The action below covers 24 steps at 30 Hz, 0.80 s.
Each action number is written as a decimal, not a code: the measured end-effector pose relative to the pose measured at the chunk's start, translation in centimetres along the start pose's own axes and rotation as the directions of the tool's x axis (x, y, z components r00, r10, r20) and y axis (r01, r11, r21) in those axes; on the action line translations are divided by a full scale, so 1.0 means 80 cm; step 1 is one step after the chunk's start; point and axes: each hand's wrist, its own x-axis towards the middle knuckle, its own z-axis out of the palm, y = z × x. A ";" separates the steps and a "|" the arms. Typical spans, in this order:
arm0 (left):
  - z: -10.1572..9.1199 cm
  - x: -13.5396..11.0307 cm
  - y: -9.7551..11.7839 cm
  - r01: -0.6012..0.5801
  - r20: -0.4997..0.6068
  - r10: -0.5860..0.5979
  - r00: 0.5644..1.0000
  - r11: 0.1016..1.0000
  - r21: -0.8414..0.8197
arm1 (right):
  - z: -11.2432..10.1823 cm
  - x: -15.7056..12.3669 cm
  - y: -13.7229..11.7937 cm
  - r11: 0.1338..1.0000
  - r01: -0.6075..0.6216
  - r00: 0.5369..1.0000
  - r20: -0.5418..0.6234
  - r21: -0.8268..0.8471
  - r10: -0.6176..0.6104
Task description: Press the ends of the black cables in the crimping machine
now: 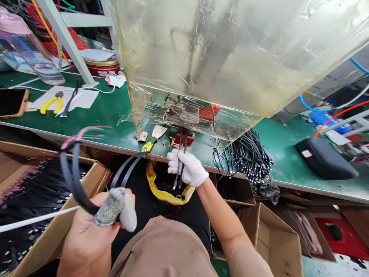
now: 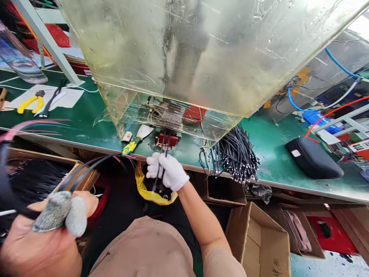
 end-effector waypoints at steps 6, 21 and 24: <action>-0.002 0.008 0.004 -0.040 0.085 0.051 0.995 0.991 -0.130 | 0.017 0.054 -0.026 0.995 0.004 0.999 -0.048 0.097 0.000; -0.007 -0.003 0.011 0.040 0.059 -0.031 0.998 0.987 -0.157 | 0.055 0.060 -0.053 0.967 -0.052 0.947 -0.294 0.249 0.127; -0.014 -0.010 0.009 0.055 0.087 -0.046 0.995 0.993 -0.106 | 0.050 0.064 -0.054 0.961 -0.067 0.959 -0.247 0.268 0.136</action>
